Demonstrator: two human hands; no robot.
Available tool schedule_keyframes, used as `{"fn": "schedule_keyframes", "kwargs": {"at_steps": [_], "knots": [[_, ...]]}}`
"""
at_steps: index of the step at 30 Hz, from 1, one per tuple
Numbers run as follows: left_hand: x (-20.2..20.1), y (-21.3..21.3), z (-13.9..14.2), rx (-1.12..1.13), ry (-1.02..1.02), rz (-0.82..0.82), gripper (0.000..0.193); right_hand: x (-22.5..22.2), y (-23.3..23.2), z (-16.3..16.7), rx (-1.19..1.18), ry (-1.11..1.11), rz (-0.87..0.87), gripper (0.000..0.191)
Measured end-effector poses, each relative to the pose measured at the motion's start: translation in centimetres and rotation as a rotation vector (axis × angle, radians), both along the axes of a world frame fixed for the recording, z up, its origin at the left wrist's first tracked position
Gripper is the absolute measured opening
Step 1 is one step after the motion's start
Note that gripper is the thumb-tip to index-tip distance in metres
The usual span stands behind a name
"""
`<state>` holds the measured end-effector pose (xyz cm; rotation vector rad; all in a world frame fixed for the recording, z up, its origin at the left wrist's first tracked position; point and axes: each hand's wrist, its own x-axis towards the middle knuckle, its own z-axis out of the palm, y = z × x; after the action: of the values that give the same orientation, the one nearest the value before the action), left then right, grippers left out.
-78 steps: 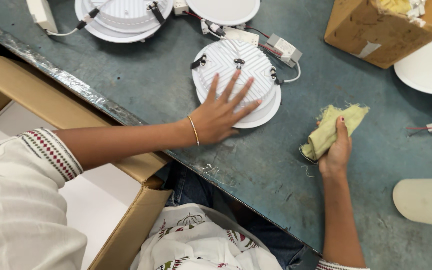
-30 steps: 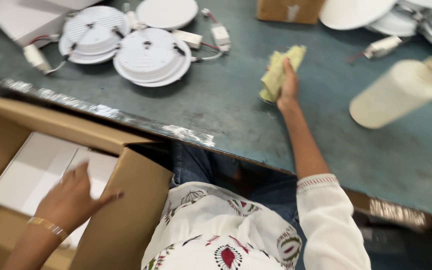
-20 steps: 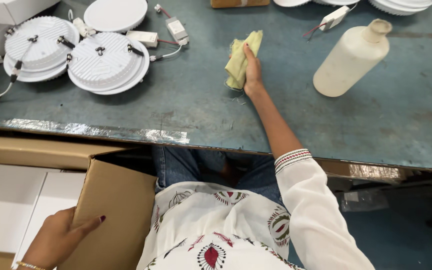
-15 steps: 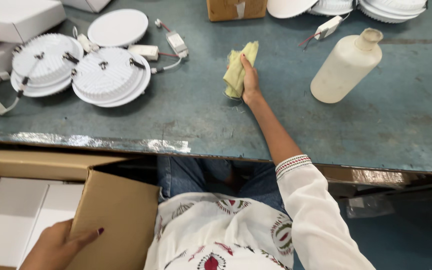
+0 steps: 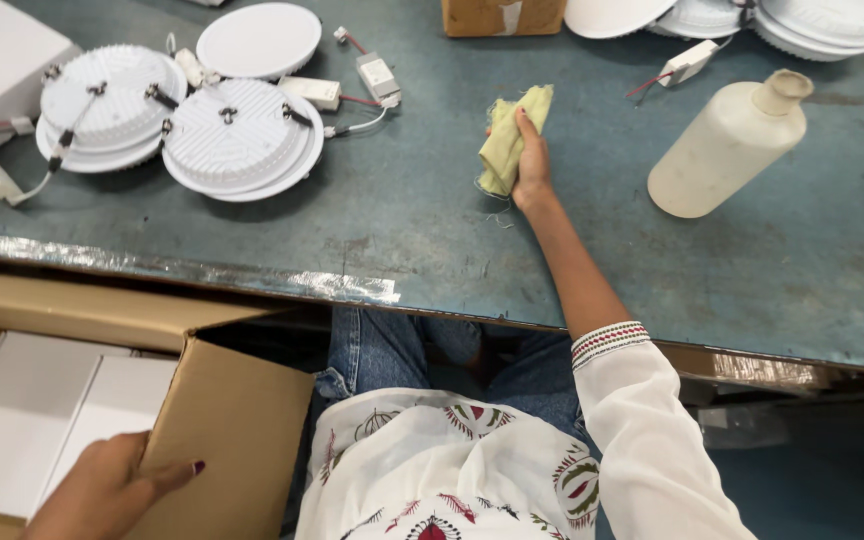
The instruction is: The person wipes the white face of round LED panel lights one at a time with a green cloth, sets each wiped panel aside on the workbench, and at one point wipes a white box lid before continuing to wipe more panels.
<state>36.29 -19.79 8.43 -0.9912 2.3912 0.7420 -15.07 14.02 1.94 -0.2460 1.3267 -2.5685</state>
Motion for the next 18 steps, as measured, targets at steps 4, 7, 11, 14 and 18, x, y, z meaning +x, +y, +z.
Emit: {"fn": "schedule_keyframes", "kwargs": {"at_steps": [4,7,11,14,18], "knots": [[-0.9,-0.3,2.6,0.106,-0.048,0.011,0.040,0.1,-0.3,0.6,0.049,0.005,0.025,0.051],[-0.7,-0.8,3.9,0.044,-0.088,-0.046,0.041,0.2,-0.6,0.9,0.064,0.004,0.037,0.052],[-0.4,0.1,3.8,-0.014,-0.030,-0.095,0.042,-0.1,-0.9,0.9,0.074,-0.019,0.046,0.051],[-1.1,1.4,3.0,-0.122,-0.023,-0.177,0.043,-0.7,-0.8,0.5,0.049,0.003,0.069,0.051],[-1.8,1.7,3.2,-0.102,-0.106,-0.087,0.041,-1.3,-0.9,-0.6,0.084,0.012,0.059,0.050]]}}
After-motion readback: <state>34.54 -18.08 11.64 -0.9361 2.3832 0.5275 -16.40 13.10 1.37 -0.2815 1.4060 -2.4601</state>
